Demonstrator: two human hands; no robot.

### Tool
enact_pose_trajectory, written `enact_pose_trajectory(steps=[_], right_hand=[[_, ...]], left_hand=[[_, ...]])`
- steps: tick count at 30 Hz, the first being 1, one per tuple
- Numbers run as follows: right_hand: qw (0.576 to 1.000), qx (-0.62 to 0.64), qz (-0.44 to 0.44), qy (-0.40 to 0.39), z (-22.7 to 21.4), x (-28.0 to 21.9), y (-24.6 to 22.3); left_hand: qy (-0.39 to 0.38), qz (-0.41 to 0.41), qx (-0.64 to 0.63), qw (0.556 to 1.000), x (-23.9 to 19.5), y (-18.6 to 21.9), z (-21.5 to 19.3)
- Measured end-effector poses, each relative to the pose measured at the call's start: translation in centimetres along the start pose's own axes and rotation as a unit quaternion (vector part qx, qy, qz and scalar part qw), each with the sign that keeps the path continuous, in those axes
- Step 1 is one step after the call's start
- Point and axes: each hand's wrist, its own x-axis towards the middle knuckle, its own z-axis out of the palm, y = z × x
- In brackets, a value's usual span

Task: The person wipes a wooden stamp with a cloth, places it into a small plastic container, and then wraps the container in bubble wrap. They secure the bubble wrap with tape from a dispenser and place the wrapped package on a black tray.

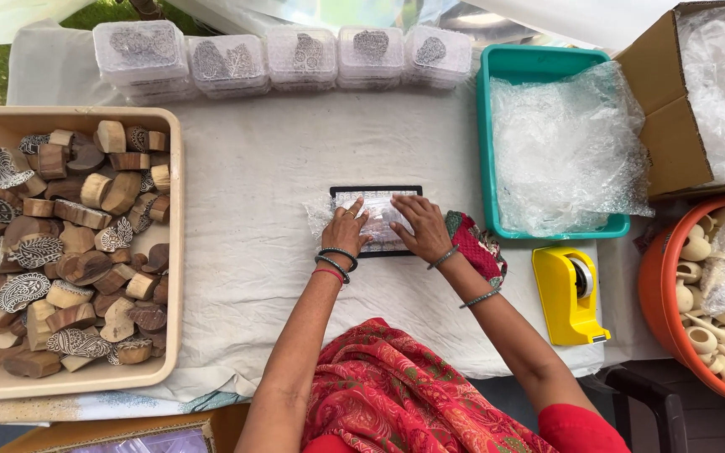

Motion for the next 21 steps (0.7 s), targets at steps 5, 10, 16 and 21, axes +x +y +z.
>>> enact_pose_trajectory(steps=[5,10,16,21], right_hand=[[0.999,-0.005,-0.031,0.021,3.5,1.8,0.6],[1.000,-0.025,-0.012,0.006,2.6,0.0,-0.6],[0.999,-0.031,-0.020,-0.014,1.9,-2.4,-1.2],[0.999,-0.018,0.008,-0.048,1.0,0.0,-1.4]], left_hand=[[-0.004,0.007,0.006,1.000,0.2,-0.1,-0.3],[0.003,-0.002,-0.005,1.000,0.4,-0.1,-0.2],[-0.006,-0.011,-0.030,0.999,1.6,-0.4,0.1],[-0.053,-0.046,-0.028,0.997,0.8,0.3,-3.0]])
